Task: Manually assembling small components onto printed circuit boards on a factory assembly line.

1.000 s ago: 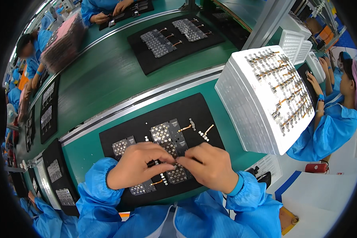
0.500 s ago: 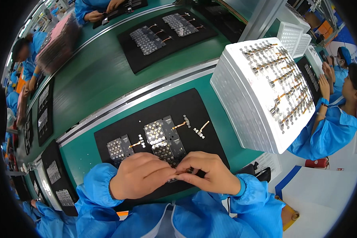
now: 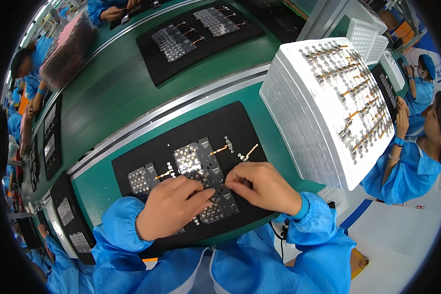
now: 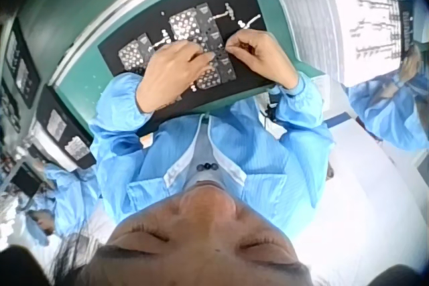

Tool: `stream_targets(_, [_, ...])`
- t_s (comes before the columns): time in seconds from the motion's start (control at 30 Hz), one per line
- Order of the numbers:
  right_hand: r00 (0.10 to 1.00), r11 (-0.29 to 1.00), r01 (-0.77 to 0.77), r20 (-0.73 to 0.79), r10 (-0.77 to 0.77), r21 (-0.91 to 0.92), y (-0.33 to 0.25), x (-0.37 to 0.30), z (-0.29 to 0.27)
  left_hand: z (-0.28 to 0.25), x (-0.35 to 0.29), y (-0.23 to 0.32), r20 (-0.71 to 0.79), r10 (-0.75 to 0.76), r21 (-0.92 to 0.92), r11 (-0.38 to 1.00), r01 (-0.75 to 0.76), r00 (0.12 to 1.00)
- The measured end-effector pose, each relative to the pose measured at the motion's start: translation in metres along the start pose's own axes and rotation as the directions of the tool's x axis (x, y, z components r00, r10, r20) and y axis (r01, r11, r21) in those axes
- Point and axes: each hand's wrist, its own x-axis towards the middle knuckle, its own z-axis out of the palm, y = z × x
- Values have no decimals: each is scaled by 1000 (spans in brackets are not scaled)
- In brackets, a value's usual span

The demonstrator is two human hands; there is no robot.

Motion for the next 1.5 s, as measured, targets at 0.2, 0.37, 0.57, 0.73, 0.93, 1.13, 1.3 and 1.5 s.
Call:
stream_targets(0.2, [999,973,10,-32,-18,-229,5,13,-6,15,2,-1,140,5,91,996,-17,990])
stream_targets(0.37, [998,979,53,51,-44,-196,7,17,-4,16,4,-1,166,3,81,997,-17,986])
stream_targets(0.57, [995,971,53,96,-31,-233,8,20,-7,17,4,0,178,-14,97,995,-3,984])
stream_targets(0.73, [995,968,55,98,-31,-246,8,21,-7,17,4,-1,183,-10,101,995,-8,983])
stream_targets(0.93, [995,963,45,93,-21,-266,6,22,-7,16,5,0,184,-14,104,995,-5,983])
stream_targets(1.13, [996,958,30,85,-6,-284,5,21,-5,16,5,0,186,-22,79,997,7,982])
stream_targets(1.3, [997,956,26,78,-3,-291,5,21,-5,17,4,1,199,-49,85,996,33,979])
stream_targets(1.5, [997,954,39,78,-17,-299,6,20,-5,17,5,0,185,-22,69,998,9,983])
